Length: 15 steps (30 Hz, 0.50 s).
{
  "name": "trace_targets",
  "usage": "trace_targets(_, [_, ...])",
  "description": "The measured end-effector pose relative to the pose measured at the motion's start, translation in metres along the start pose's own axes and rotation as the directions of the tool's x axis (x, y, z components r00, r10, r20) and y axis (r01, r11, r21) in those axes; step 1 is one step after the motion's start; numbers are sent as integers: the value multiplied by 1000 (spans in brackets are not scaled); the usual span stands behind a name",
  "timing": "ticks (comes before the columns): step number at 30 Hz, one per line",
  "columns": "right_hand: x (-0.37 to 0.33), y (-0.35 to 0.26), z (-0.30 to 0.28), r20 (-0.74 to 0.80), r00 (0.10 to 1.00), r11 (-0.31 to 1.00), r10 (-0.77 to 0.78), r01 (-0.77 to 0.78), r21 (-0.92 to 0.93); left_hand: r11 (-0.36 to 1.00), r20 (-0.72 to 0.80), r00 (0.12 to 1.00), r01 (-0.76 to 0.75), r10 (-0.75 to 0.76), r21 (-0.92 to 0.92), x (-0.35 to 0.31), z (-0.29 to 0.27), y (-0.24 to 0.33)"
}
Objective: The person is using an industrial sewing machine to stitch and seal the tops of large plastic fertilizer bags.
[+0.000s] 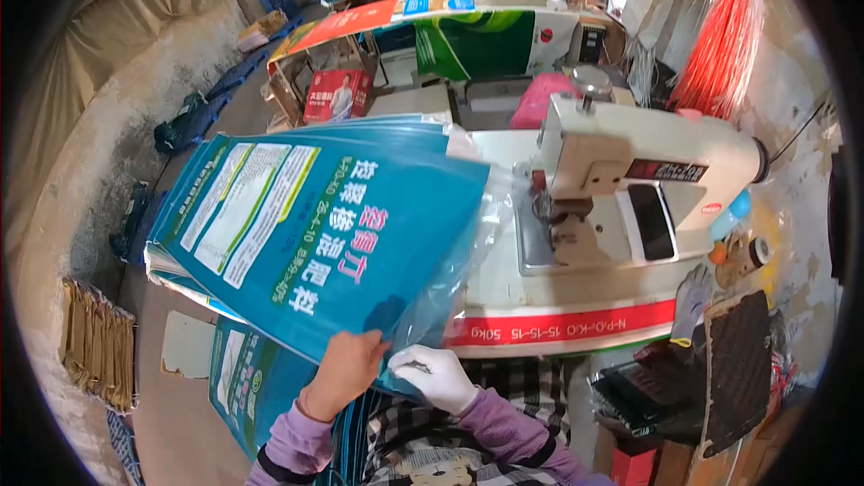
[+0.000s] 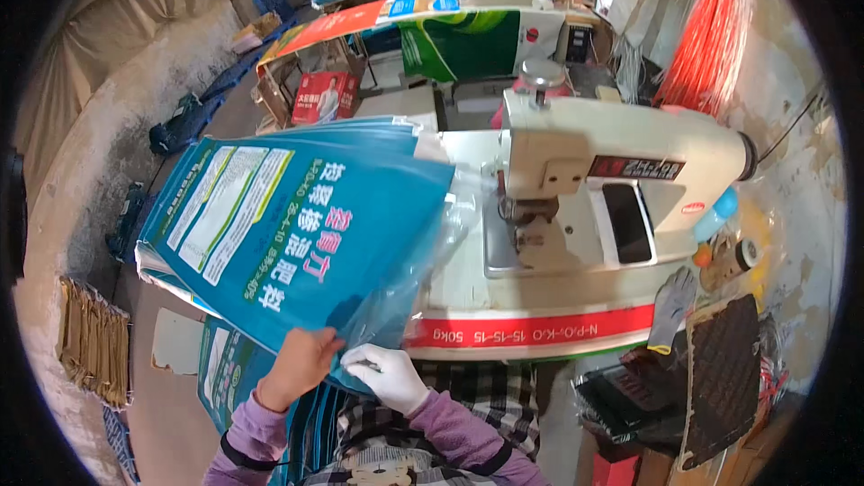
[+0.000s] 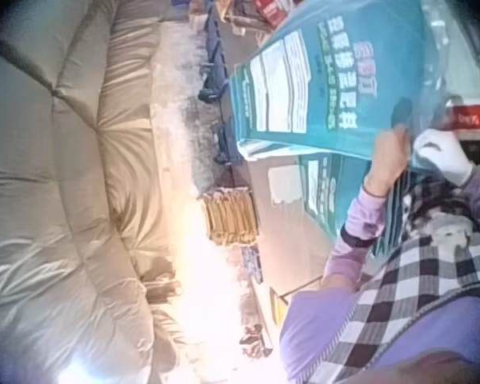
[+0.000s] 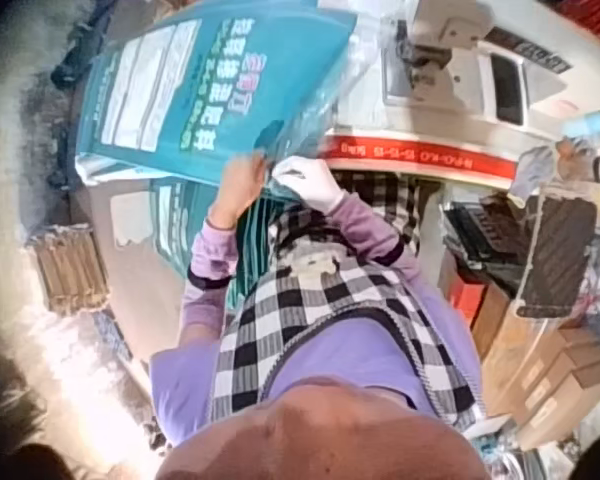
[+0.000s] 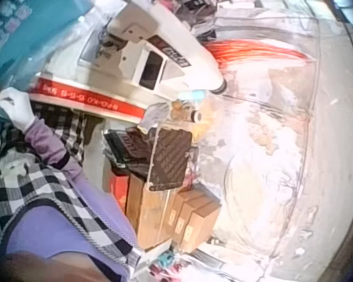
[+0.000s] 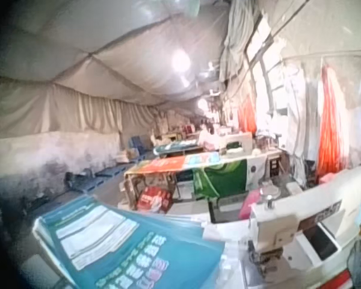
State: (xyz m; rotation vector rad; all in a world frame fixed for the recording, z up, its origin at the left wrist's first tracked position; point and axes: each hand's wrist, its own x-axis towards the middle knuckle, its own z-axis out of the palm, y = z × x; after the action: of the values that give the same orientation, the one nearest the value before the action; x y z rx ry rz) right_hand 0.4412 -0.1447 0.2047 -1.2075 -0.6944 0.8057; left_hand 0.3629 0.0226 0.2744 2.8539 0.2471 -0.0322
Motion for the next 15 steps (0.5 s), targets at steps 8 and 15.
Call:
trace_targets(8, [-3,-4,8,46,945,690,-325,270,-671,711,65,975,199,-211,-674,23,13,-7])
trace_targets(15, [31,3,-14,-54,985,986,164,-162,43,888,-164,959,141,-233,-438,-4,-22,-1])
